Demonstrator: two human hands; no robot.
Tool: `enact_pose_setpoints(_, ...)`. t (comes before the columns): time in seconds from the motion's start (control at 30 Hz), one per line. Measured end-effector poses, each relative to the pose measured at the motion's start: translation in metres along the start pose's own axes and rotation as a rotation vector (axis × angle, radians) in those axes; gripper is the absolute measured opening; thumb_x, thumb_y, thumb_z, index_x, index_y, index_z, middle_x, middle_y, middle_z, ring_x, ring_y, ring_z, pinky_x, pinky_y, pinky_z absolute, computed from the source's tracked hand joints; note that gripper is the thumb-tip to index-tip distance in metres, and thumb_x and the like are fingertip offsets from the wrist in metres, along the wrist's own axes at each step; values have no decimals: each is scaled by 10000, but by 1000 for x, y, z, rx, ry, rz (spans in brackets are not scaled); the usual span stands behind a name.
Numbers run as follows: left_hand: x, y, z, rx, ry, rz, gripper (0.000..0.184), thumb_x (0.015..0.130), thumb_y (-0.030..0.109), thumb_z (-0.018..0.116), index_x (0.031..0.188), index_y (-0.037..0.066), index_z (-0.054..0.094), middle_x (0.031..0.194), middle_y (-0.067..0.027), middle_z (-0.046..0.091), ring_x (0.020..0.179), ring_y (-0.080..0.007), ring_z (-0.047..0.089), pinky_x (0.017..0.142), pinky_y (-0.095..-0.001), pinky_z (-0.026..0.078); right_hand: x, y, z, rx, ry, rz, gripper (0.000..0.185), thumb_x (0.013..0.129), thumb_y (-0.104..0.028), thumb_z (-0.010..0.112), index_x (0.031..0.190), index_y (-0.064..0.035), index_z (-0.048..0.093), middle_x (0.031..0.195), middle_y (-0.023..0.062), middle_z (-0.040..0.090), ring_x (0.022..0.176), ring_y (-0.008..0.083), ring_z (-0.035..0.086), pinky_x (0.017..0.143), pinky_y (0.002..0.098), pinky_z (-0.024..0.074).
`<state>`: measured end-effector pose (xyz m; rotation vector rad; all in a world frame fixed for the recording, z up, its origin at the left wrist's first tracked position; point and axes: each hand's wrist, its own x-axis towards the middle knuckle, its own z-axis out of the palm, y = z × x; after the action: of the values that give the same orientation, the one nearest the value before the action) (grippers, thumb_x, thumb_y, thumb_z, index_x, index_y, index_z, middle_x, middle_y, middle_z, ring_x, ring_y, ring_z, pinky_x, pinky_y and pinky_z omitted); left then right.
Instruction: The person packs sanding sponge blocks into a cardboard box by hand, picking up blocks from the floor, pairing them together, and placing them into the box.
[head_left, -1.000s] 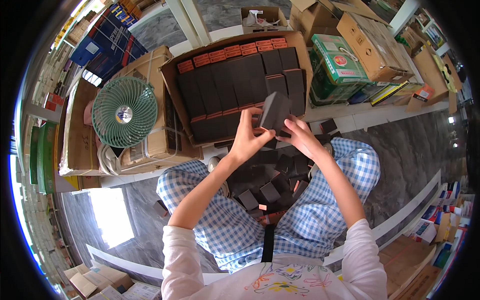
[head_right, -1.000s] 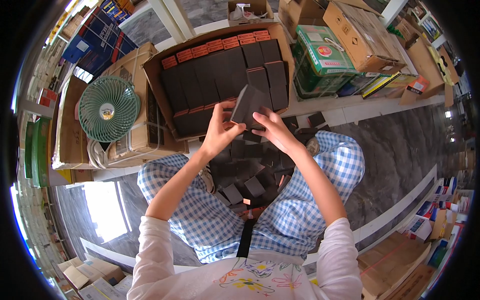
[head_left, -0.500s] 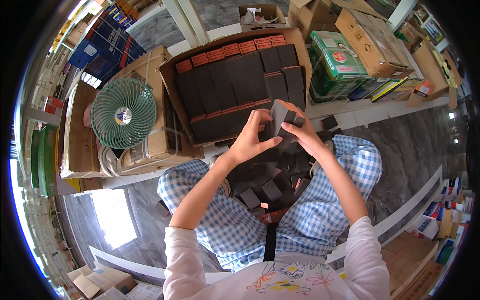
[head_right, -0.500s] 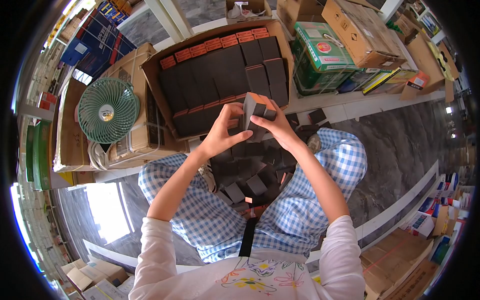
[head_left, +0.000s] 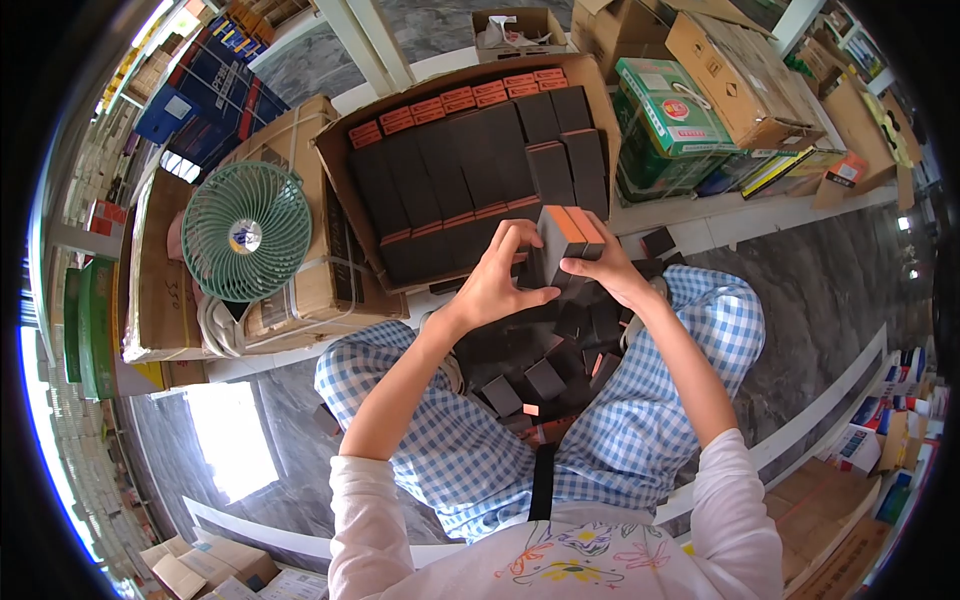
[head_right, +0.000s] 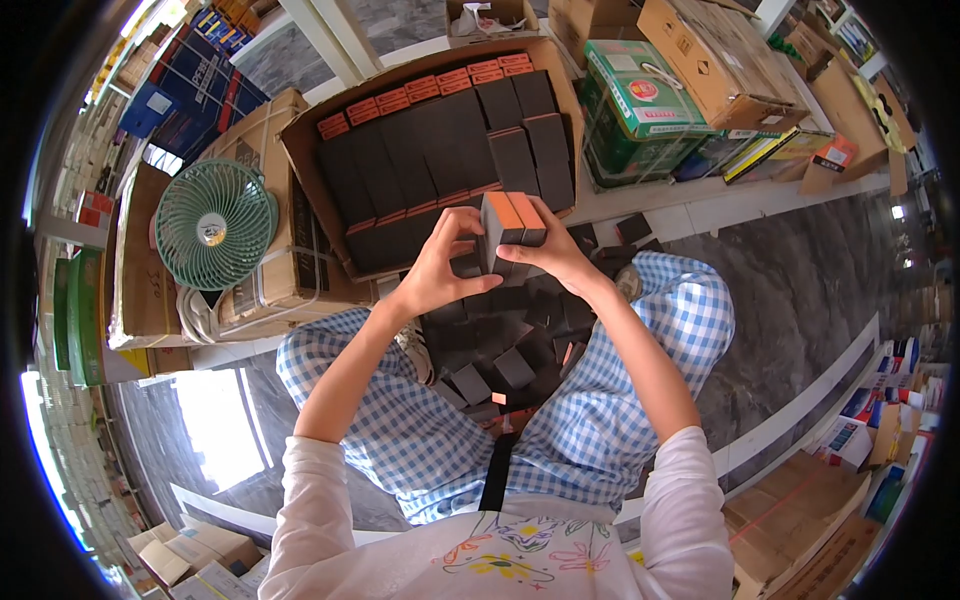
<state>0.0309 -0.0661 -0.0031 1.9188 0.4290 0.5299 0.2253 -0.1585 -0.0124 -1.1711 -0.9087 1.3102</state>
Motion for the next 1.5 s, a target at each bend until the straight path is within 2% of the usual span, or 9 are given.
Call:
enact_pose_setpoints(0.07, 0, 5, -3, 18, -14, 19, 544, 728, 153, 804, 1135, 75, 451, 1241, -88, 416, 1216, -275, 467, 994, -438, 460, -2, -4, -1, -61, -3, -23, 816, 687, -273, 873, 1336, -75, 420, 1222, 51, 524, 1176, 164, 491, 997, 325, 405)
enact_pose_setpoints(0.17, 2, 3, -17, -158, -108, 1, 481, 751, 143, 788, 1114, 67, 482, 1235, -84, 435, 1204, -249, 484, 1006, -435, 454, -1, -10, -4, -156, -69, -87, 840, 667, -286, 886, 1332, -78, 416, 1221, 52, 519, 1168, 166, 493, 996, 332, 404)
enact_pose_setpoints(0.3, 3, 1, -30, -419, -38, -116, 271, 884, 39, 618, 1140, 58, 534, 1267, -69, 497, 1197, -207, 513, 1007, -370, 452, -3, -12, -2, -463, -85, -242, 855, 637, -288, 895, 1311, -75, 413, 1226, 80, 536, 1162, 212, 521, 992, 361, 418)
enact_pose_setpoints(0.37, 4, -1, -34, -393, -36, -150, 298, 889, 29, 603, 1175, 53, 527, 1257, -70, 511, 1190, -201, 519, 1002, -365, 456, -5, -9, 0, -750, 13, -357, 897, 593, -286, 913, 1306, -79, 410, 1217, 102, 563, 1152, 256, 552, 975, 395, 444)
enact_pose_setpoints(0.83, 4, 6, -19, -466, 17, -120, 465, 820, 61, 704, 1235, 42, 496, 1243, -78, 506, 1163, -200, 532, 997, -367, 466, -5, -4, 4, -739, 50, -355, 863, 597, -283, 910, 1285, -80, 430, 1226, 92, 551, 1171, 262, 530, 1000, 394, 421)
enact_pose_setpoints(0.9, 7, 6, -20, -124, 97, 70, 447, 786, 49, 732, 1182, 48, 525, 1184, -78, 511, 1148, -209, 534, 982, -357, 482, -6, -8, 6, -750, 97, -361, 863, 605, -270, 906, 1290, -69, 422, 1232, 105, 547, 1179, 270, 527, 1000, 396, 421)
enact_pose_setpoints(1.0, 6, 10, -20, -27, 124, 168, 391, 747, 69, 780, 1105, 55, 621, 1115, -63, 521, 1060, -191, 563, 910, -318, 507, -4, -4, 2, -803, 114, -352, 886, 647, -332, 872, 1332, -46, 389, 1296, 143, 491, 1206, 318, 509, 1002, 410, 425)
enact_pose_setpoints(1.2, 2, 12, -13, 58, 187, 144, 189, 714, 65, 807, 897, 79, 762, 992, -24, 539, 815, -133, 595, 709, -262, 508, -2, 0, 2, -835, 153, -358, 881, 662, -320, 864, 1335, -20, 381, 1295, 152, 488, 1205, 323, 507, 1002, 414, 426)
enact_pose_setpoints(1.5, 4, 1, -2, 119, 228, 214, 125, 767, -10, 739, 882, 27, 706, 947, -38, 530, 706, -154, 569, 650, -284, 502, 0, 9, 0, -874, 199, -373, 886, 653, -325, 870, 1330, -12, 392, 1284, 172, 495, 1198, 341, 505, 1000, 417, 426)
